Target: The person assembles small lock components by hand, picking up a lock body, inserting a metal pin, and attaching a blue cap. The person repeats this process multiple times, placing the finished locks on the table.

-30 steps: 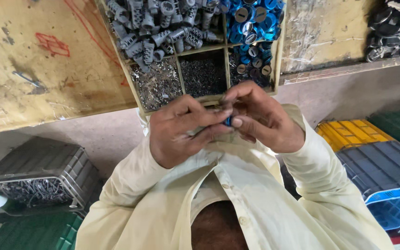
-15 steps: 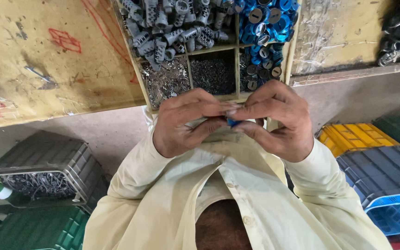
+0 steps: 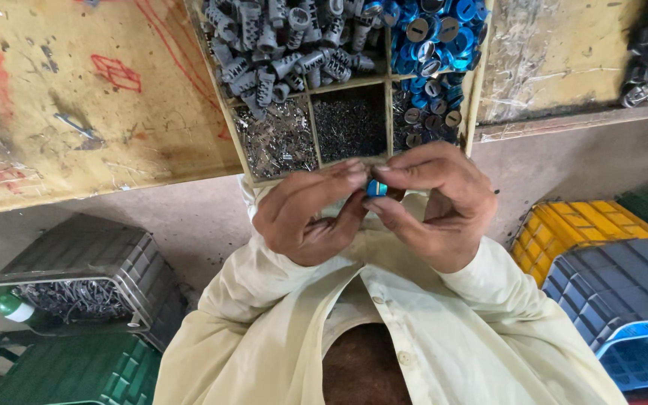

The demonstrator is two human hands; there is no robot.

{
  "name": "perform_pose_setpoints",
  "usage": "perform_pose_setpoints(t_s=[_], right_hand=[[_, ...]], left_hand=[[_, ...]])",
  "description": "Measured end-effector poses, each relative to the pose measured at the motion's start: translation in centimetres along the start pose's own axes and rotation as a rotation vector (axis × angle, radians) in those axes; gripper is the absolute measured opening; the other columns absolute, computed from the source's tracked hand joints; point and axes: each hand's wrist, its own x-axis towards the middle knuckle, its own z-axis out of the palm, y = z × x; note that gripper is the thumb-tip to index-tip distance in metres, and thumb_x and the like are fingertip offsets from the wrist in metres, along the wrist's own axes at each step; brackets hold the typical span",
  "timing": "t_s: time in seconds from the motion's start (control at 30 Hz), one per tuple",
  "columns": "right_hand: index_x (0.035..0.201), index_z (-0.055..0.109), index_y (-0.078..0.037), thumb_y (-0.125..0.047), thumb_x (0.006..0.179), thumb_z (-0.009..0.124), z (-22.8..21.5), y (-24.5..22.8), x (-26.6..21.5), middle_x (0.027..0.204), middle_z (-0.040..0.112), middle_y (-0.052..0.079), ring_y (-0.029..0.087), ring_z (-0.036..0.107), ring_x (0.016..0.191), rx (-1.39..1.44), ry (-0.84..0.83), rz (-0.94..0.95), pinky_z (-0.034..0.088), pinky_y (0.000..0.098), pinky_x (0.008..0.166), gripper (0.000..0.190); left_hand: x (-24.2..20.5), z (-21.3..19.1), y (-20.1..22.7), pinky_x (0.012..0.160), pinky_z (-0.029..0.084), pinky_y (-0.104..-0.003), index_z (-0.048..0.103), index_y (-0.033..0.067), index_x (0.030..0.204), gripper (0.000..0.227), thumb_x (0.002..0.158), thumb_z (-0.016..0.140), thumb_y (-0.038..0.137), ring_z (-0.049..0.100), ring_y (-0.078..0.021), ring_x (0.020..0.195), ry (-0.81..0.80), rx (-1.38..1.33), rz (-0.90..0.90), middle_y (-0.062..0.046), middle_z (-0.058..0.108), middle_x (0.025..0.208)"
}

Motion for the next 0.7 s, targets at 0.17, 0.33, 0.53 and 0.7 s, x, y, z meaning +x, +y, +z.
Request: perform_pose_setpoints(t_s=[0.17, 0.33, 0.53, 0.7], right_hand=[[0.115, 0.068, -0.001, 0.006, 0.088, 0.082, -0.3, 0.3, 0.0, 0.118, 0.063, 0.013, 0.013, 0.065, 0.095, 0.162, -0.047, 0.116, 0.056, 0.0237, 0.085, 0.031], [0.117, 0.061, -0.008, -0.004, 0.091, 0.082, -0.9, 0.2, 0.8, 0.121, 0.059, 0.009, 0.013, 0.061, 0.104, 0.427, -0.183, 0.249, 0.055, 0.0248, 0.091, 0.034], [0.104, 0.073, 0.001, -0.014, 0.098, 0.073, -8.6, 0.0, 4.1, 0.101, 0.077, 0.014, 0.021, 0.06, 0.057, -0.846, 0.241, 0.064, 0.05, 0.0332, 0.051, 0.017], [0.121, 0.065, -0.004, -0.004, 0.09, 0.078, -13.4, 1.8, 4.1, 0.117, 0.057, 0.015, 0.032, 0.061, 0.112, -1.459, 0.481, -0.158, 0.053, 0.0475, 0.09, 0.034]], left_hand=[[0.3, 0.0, -0.6, 0.1, 0.061, -0.037, 0.068, 0.0038, 0.123, 0.038, 0.09, 0.085, -0.008, 0.074, -0.0245, 0.109, -0.033, -0.026, 0.109, -0.01, 0.066, 0.118], [0.4, 0.0, -0.2, 0.096, 0.061, -0.035, 0.07, 0.0057, 0.12, 0.037, 0.089, 0.088, 0.001, 0.074, -0.0236, 0.106, -0.087, 0.038, 0.116, -0.009, 0.067, 0.117], [1.1, -0.1, -0.4, 0.092, 0.062, -0.027, 0.07, 0.0054, 0.119, 0.028, 0.094, 0.082, 0.003, 0.075, -0.0218, 0.106, -0.172, -0.09, -0.159, -0.012, 0.072, 0.121], [1.8, -0.1, -0.5, 0.091, 0.065, -0.029, 0.07, 0.0022, 0.119, 0.026, 0.095, 0.078, -0.001, 0.077, -0.0233, 0.105, -0.241, -0.197, -0.243, -0.014, 0.073, 0.118]])
